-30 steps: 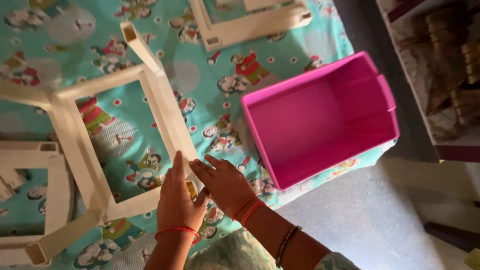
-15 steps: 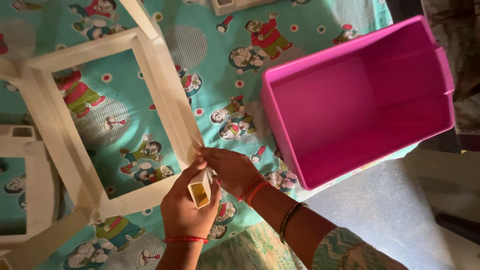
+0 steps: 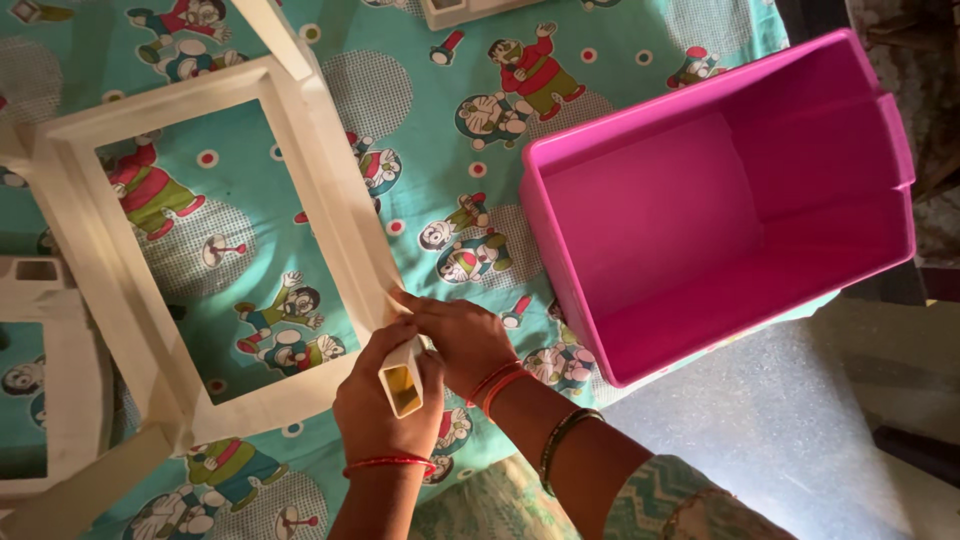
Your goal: The person assembles white plastic furniture frames by hand, connecting rectangular frame pieces and inserting vertical supports. They handle multiple frame sections and support pieces, aligning and snapping them together on a patterned tablecloth.
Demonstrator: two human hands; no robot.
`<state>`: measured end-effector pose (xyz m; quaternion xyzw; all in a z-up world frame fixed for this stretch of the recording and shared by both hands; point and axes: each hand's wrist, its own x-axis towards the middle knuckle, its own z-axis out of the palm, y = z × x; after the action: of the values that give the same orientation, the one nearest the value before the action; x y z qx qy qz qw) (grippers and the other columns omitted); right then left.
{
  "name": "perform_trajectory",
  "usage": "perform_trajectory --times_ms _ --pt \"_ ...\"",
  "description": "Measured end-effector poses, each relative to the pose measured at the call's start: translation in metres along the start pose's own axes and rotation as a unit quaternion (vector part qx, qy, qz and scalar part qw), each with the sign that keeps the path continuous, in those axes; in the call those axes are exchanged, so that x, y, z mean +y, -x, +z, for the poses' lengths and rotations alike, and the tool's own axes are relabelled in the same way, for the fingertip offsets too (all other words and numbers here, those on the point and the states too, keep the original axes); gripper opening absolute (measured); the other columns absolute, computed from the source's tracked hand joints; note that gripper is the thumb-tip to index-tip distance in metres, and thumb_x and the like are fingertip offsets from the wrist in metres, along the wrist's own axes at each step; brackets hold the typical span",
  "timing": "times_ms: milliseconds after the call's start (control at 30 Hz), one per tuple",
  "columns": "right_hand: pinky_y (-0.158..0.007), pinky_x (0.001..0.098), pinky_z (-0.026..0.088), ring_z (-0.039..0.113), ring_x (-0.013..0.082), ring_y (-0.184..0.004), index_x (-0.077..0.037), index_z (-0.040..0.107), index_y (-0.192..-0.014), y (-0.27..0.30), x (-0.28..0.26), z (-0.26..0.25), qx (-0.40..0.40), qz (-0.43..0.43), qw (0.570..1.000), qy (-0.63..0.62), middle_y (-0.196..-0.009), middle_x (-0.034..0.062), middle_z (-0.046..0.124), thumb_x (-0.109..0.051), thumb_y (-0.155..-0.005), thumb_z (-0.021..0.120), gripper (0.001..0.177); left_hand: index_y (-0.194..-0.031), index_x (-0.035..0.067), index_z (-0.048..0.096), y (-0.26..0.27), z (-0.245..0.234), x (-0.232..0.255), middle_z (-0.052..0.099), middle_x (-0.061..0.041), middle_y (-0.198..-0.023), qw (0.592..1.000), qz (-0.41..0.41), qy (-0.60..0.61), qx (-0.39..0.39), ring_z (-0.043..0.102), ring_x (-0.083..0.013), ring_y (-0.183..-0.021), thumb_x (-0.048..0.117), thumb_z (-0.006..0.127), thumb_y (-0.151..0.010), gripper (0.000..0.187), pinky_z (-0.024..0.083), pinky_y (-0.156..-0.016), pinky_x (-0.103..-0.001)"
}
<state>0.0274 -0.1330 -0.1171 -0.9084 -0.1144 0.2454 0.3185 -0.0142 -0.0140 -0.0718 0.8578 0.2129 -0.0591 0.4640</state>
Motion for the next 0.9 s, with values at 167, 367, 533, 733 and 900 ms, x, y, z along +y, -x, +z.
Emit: perform_trajectory --times_ms 167,367,533,733,900 --pt "-0.101 0.0481 0.05 0.066 0.0264 -0.11 -0.023 0.071 -0.124 0.002 0.005 0.008 0.05 -0.034 0.998 0.027 -0.145 -0.0091 0.06 -0.019 -0.076 0.075 0.048 -0.106 0.016 0.072 0.004 0.001 -0.001 0.079 -0.007 -0.086 1.0 -0.029 -0.001 -0.004 0.078 -0.0275 -0.08 0.018 0.073 -0.08 0.027 0.061 -0.073 -0.038" --pt "-0.104 0.0447 0.05 0.063 0.0224 -0.119 -0.032 0.062 -0.135 0.002 0.007 0.019 -0.032 0.071 0.997 0.019 -0.143 -0.0102 0.061 -0.019 -0.08 0.073 0.058 -0.104 0.016 0.073 0.004 -0.009 0.022 0.078 -0.008 -0.084 0.998 -0.056 -0.014 0.005 0.078 -0.0272 -0.079 0.02 0.074 -0.081 0.024 0.06 -0.071 -0.038" --pt "-0.099 0.038 0.056 0.067 0.0192 -0.12 -0.034 0.068 -0.132 -0.005 0.013 0.013 -0.013 0.07 0.996 -0.058 -0.148 -0.0096 0.06 -0.013 -0.083 0.065 0.054 -0.103 0.012 0.072 0.022 -0.022 0.053 0.079 -0.007 -0.094 0.993 0.096 0.071 0.011 0.079 -0.0249 -0.085 0.017 0.073 -0.08 0.023 0.061 -0.076 -0.035" --pt "-0.09 0.0434 0.053 0.068 0.0305 -0.111 -0.028 0.076 -0.12 -0.015 0.009 -0.002 0.005 -0.017 1.0 0.026 -0.136 0.0055 0.065 -0.011 -0.073 0.076 0.049 -0.104 0.01 0.073 0.022 -0.032 0.055 0.076 -0.006 -0.096 0.994 0.087 0.022 0.067 0.076 -0.028 -0.086 0.006 0.075 -0.073 0.031 0.059 -0.077 -0.036" --pt "-0.091 0.0342 0.056 0.073 0.0226 -0.105 -0.022 0.075 -0.123 -0.027 -0.009 -0.027 0.005 0.063 0.992 -0.11 -0.118 0.0089 0.075 -0.016 -0.085 0.07 0.039 -0.113 0.003 0.058 0.011 -0.041 0.037 0.07 -0.01 -0.107 0.98 -0.027 0.188 0.063 0.073 -0.0193 -0.094 0.005 0.081 -0.076 0.043 0.06 -0.08 -0.032"
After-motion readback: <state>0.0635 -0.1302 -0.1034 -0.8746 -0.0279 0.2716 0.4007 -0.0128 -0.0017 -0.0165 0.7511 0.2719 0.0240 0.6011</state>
